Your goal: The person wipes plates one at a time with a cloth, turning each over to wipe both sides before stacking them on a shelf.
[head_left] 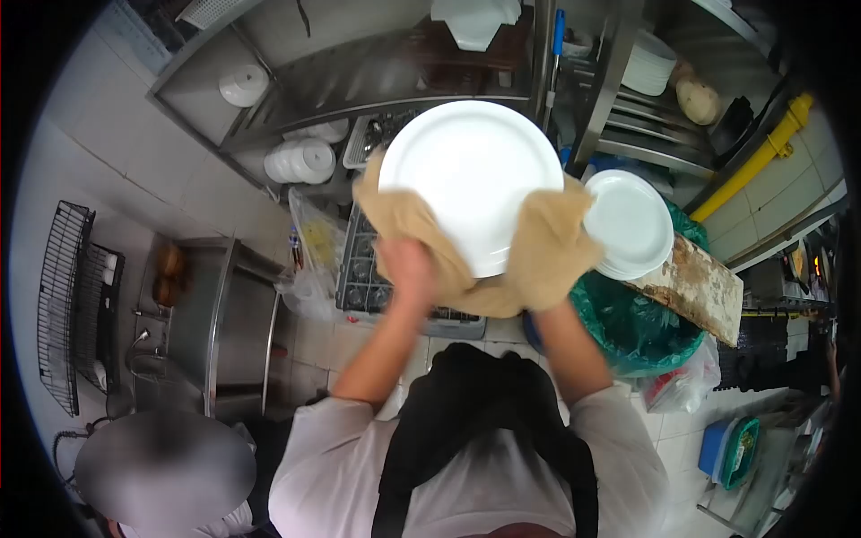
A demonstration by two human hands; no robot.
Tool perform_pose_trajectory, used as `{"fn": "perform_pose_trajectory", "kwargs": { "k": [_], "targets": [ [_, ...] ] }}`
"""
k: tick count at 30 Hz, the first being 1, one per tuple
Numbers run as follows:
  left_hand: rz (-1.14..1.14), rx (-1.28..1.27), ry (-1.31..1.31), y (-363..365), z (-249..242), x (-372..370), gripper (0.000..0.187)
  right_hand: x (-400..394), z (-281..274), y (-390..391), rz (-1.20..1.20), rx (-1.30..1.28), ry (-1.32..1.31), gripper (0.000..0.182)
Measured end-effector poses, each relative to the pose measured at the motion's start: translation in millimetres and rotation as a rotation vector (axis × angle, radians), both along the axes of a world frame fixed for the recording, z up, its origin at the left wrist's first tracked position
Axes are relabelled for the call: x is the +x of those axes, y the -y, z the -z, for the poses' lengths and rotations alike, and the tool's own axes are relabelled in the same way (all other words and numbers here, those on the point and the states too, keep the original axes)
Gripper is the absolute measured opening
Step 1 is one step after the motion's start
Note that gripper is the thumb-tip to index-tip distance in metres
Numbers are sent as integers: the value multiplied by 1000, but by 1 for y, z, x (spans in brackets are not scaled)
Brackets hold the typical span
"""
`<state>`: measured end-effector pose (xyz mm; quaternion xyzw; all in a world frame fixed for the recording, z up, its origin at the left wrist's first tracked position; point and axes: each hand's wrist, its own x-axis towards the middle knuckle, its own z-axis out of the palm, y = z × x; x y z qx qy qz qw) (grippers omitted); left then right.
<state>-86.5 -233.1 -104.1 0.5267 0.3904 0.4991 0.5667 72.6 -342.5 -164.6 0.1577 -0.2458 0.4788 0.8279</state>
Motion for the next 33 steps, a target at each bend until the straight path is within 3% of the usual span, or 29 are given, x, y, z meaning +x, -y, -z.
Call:
{"fn": "perform_pose_trajectory", "kwargs": {
  "k": [1,2,3,5,6,7,8,10,12,13,15,17,18,20,22,23,26,28,30,33],
  "targets": [
    [-206,0,122,27,16,23,26,-9,-1,0,-418,462,-424,43],
    [-187,-93,186,41,2,31,28,-19,-2,-1,-937,865,-767,45],
    [-175,-187,252,55,-12,38,31,-26,6,9,-1604,1277,-1337,44],
    [246,-248,-248,10,-26,-26,40,-24,-15,33,-2186,1463,-2140,40],
    [454,-271,-497,-3,-32,-46,46,-8,-69,57,-2078,1288,-2318,38],
    [566,106,-146,-7,-40,-48,49,6,-73,49,-1678,1883,-2518,32],
    [565,408,-197,-2,-72,-50,36,20,-77,40,-1135,2435,-2468,27],
    [674,77,293,15,-102,-28,39,19,-12,13,-2096,2140,-2477,23],
    [606,-279,789,50,-152,9,45,6,-5,0,-2342,1756,-2492,20],
    [592,-125,574,57,-133,4,44,-6,-22,2,-2122,1629,-2536,18],
    [515,366,-150,57,-73,-20,43,-24,-65,14,-1739,1367,-2511,14],
    [418,664,-406,83,-49,-26,42,-21,-87,20,-1691,1298,-2530,12],
    [393,681,-478,88,-55,-16,42,-20,-90,19,-1691,1281,-2542,11],
    [446,438,-533,74,-66,10,41,-35,-81,15,-1731,1247,-2590,9],
    [519,123,-412,53,-63,28,40,-44,-73,5,-1776,1219,-2589,8],
    [526,84,-359,53,-56,29,40,-41,-80,7,-1761,1221,-2575,7],
    [392,509,-407,103,-40,2,38,-23,-93,28,-1668,1283,-2512,4],
    [348,640,-545,120,-47,12,38,-30,-83,34,-1670,1298,-2519,3],
    [418,485,-661,104,-60,36,37,-46,-72,33,-1693,1286,-2554,2],
    [601,11,-463,61,-52,53,35,-44,-81,22,-1725,1216,-2529,2]
  ]
}}
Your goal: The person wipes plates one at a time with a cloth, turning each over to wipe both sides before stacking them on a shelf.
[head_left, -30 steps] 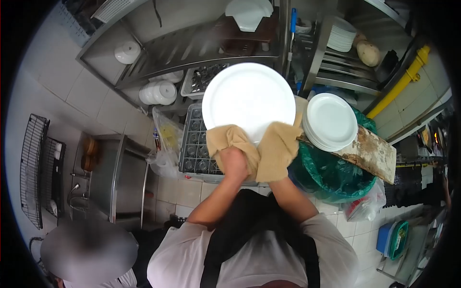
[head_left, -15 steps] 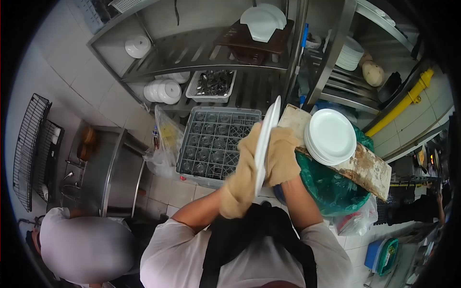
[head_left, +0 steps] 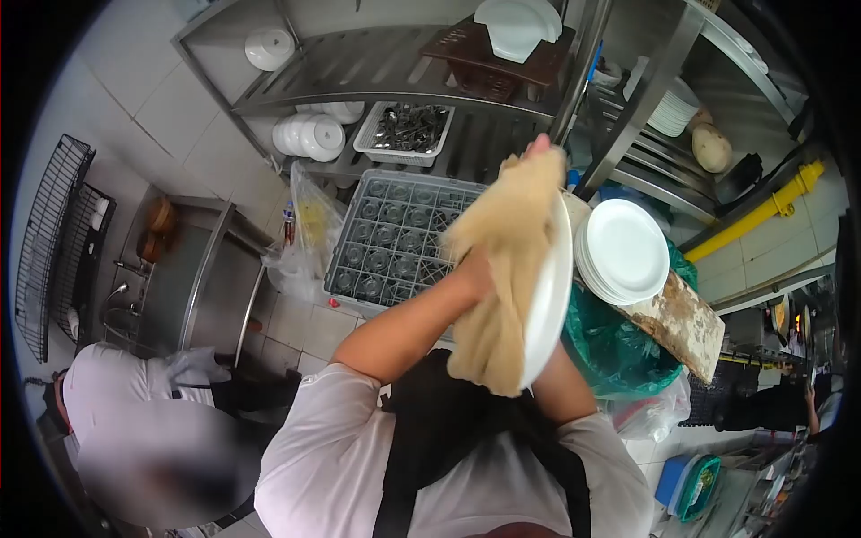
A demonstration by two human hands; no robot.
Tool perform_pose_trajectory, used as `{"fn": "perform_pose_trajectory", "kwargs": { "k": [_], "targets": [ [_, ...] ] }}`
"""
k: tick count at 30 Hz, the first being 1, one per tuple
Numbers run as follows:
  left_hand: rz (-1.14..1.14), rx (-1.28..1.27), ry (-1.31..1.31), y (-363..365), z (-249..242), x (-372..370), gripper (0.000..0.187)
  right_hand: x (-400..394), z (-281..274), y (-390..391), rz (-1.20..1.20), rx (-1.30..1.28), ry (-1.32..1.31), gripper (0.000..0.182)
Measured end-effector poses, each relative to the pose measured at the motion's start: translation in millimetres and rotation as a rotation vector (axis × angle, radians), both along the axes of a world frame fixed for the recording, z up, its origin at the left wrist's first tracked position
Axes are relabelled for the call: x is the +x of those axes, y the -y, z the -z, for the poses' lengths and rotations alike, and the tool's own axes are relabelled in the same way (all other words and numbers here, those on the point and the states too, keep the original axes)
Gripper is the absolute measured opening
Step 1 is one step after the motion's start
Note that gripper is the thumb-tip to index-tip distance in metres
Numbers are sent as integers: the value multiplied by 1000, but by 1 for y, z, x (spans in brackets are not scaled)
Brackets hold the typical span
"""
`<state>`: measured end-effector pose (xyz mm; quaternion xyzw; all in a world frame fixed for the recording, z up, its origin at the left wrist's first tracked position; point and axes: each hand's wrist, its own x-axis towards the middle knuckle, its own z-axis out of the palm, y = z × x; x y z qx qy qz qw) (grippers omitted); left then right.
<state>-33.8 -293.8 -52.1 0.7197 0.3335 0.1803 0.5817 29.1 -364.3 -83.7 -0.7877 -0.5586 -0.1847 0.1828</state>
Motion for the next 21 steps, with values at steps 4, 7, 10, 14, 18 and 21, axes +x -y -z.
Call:
{"fn": "perform_pose_trajectory", "kwargs": {
  "k": [4,7,10,14,18,21],
  "targets": [
    [27,240,202,22,6,-42,34,38,0,26,199,-88,131,6],
    [82,264,252,13,20,-61,33,91,127,76,254,-51,-78,14],
    [-53,-266,196,3,44,-32,31,65,112,114,237,122,-6,40],
    [-156,-609,302,-4,61,36,29,25,102,122,327,-196,23,45],
    [-13,-614,270,-2,75,104,30,1,151,120,568,-373,242,38],
    [2,-610,213,10,77,147,31,1,153,146,503,-478,631,36]
  ]
}}
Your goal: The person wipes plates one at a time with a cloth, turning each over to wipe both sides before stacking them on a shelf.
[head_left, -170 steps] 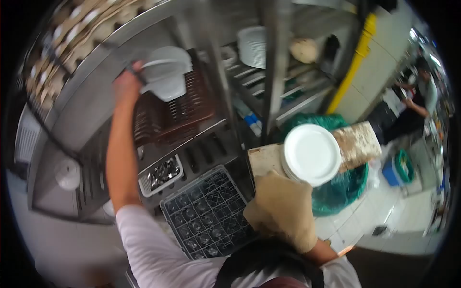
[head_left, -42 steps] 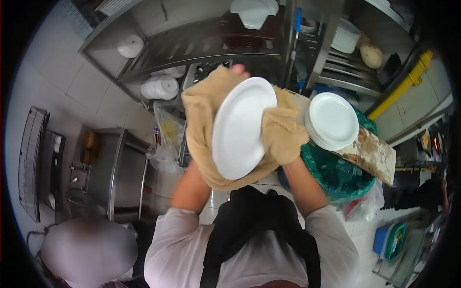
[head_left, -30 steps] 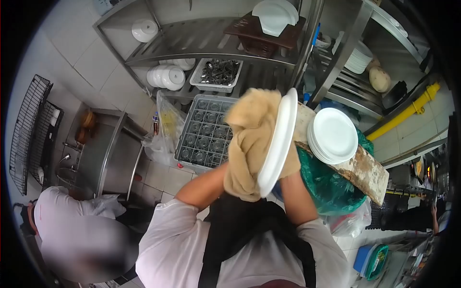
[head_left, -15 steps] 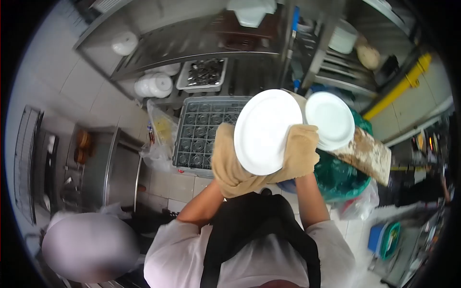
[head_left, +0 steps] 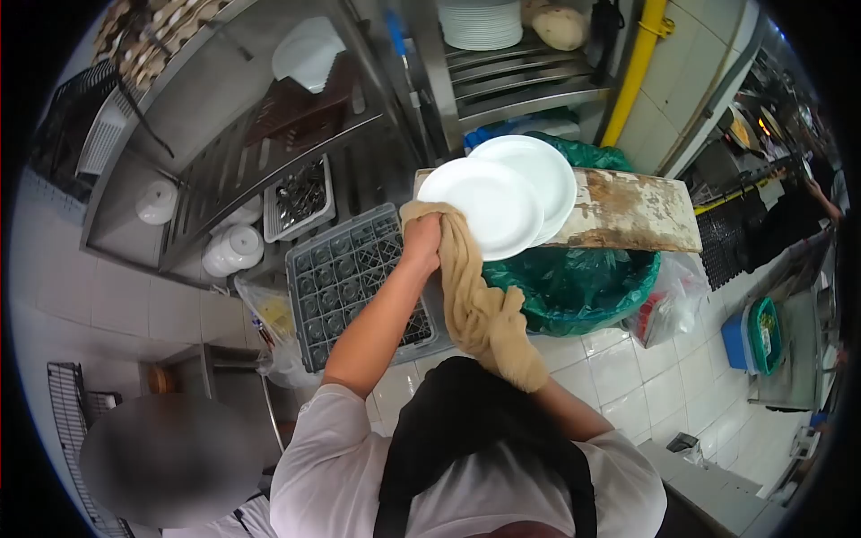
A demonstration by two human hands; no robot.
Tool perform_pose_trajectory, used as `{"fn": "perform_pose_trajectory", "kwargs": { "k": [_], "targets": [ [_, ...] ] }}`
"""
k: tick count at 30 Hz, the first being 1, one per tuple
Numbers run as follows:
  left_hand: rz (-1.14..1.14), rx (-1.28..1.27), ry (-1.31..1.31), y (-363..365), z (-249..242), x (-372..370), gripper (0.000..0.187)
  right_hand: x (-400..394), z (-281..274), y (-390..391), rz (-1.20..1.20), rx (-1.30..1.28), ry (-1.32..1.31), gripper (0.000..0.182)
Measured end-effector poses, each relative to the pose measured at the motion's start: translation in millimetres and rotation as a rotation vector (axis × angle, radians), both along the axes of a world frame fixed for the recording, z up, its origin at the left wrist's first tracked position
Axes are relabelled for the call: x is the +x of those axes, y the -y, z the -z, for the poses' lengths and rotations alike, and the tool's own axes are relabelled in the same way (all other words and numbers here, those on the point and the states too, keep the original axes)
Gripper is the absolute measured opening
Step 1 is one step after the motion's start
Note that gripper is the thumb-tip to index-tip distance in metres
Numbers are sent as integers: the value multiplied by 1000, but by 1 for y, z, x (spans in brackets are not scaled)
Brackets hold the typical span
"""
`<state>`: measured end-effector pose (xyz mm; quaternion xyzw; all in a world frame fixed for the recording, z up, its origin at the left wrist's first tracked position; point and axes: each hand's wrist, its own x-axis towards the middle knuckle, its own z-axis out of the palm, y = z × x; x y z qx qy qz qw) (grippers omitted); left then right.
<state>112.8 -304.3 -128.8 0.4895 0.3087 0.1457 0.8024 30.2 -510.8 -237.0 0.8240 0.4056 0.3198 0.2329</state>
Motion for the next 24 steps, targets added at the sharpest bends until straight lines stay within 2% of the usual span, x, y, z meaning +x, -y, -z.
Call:
{"fn": "perform_pose_trajectory", "kwargs": {
  "k": [1,3,4,7,8,9,11,13,15,16,19,21,23,24],
  "targets": [
    [-1,17,-33,3,1,14,32,1,-12,13,-79,-95,83,36],
    [32,83,-96,7,4,33,34,7,-35,31,-304,24,-143,34],
    [66,130,-123,9,6,39,36,9,-47,39,-443,240,-453,33],
    [107,219,-191,5,5,35,37,12,0,64,-393,432,-930,32],
    [127,274,-211,-3,6,22,37,23,10,77,-331,613,-1460,35],
    [147,327,-230,-13,8,7,38,33,1,81,-296,692,-1584,36],
    [377,536,-306,-50,28,-27,44,59,-39,78,-330,779,-1376,37],
    [849,826,-491,-67,-8,-61,52,88,-85,59,-322,880,-1119,38],
    [1445,903,-608,-114,21,-74,56,118,-125,25,-307,988,-962,39],
    [1517,1076,-482,-114,-7,-79,54,122,-136,5,-310,1015,-919,40],
    [1235,1429,-685,-166,-64,-64,52,104,-143,-68,-338,1031,-861,42],
    [691,1393,-271,-203,-113,-42,38,78,-148,-100,-381,957,-924,43],
    [213,1739,117,-256,-138,0,34,63,-153,-123,-410,880,-980,44],
    [123,1753,121,-277,-161,21,33,55,-154,-129,-412,843,-1011,45]
  ]
}}
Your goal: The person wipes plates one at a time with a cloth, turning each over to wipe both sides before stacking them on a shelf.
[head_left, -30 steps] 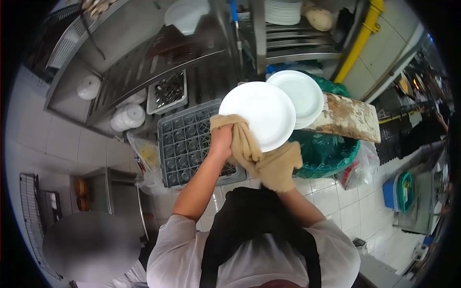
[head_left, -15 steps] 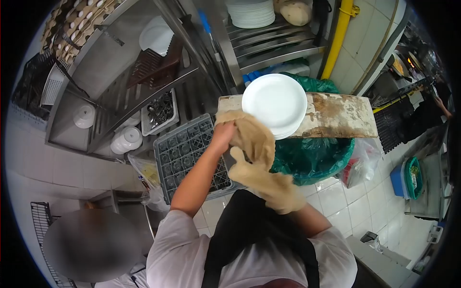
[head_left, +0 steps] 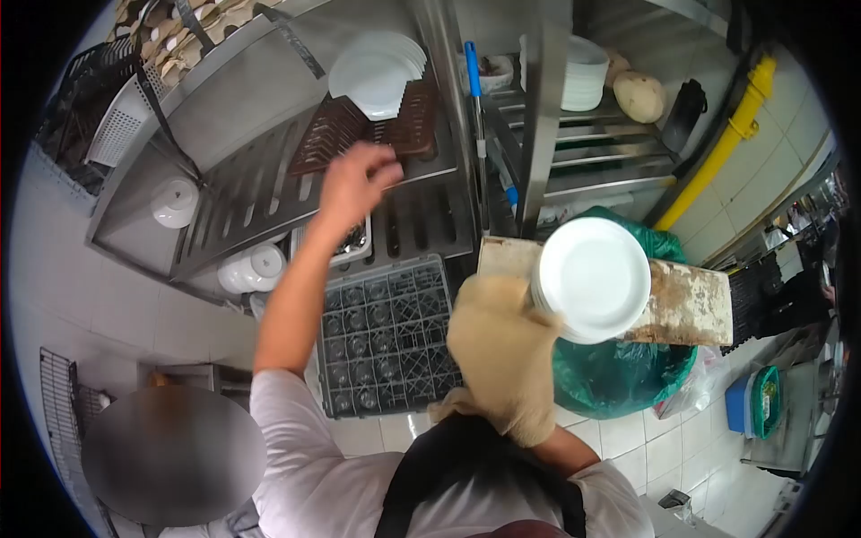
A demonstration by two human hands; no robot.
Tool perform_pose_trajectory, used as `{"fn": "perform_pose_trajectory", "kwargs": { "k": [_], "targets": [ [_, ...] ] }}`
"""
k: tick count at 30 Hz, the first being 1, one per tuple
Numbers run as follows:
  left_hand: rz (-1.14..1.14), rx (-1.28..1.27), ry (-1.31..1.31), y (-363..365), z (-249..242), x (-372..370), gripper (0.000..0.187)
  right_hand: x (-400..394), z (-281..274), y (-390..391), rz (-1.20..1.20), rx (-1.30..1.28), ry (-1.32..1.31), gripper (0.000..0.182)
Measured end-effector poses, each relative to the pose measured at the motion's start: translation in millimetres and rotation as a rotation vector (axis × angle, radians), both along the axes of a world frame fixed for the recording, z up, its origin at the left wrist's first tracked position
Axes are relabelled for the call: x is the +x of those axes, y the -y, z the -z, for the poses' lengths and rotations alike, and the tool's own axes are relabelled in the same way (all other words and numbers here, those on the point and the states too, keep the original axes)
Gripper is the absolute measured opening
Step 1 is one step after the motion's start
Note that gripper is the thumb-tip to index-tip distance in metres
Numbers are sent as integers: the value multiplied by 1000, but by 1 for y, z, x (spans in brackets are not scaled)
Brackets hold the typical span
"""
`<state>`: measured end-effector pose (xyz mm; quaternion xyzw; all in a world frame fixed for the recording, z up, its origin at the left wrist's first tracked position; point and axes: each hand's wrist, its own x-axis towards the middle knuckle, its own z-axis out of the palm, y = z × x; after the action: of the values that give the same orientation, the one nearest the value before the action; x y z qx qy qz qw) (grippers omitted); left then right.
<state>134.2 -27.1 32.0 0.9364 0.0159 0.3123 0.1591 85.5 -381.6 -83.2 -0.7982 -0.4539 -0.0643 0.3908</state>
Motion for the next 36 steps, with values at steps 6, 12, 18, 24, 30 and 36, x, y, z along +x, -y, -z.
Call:
{"fn": "perform_pose_trajectory", "kwargs": {
  "k": [6,12,18,24,30,36],
  "targets": [
    [-270,360,277,-159,-47,150,34,-15,-2,-30,16,-126,-53,48],
    [-527,582,85,-225,-39,234,44,-33,3,-30,149,-207,-115,52],
    [-402,437,38,-245,-52,231,32,-38,0,-29,250,-210,-130,56],
    [-410,518,216,-196,-104,108,23,-15,-12,-38,233,-113,-67,59],
    [-335,-103,433,-76,-88,-59,18,11,-38,-52,94,7,17,63],
    [-239,-1171,156,61,43,-176,23,9,-70,-44,-140,11,101,67]
  ]
}}
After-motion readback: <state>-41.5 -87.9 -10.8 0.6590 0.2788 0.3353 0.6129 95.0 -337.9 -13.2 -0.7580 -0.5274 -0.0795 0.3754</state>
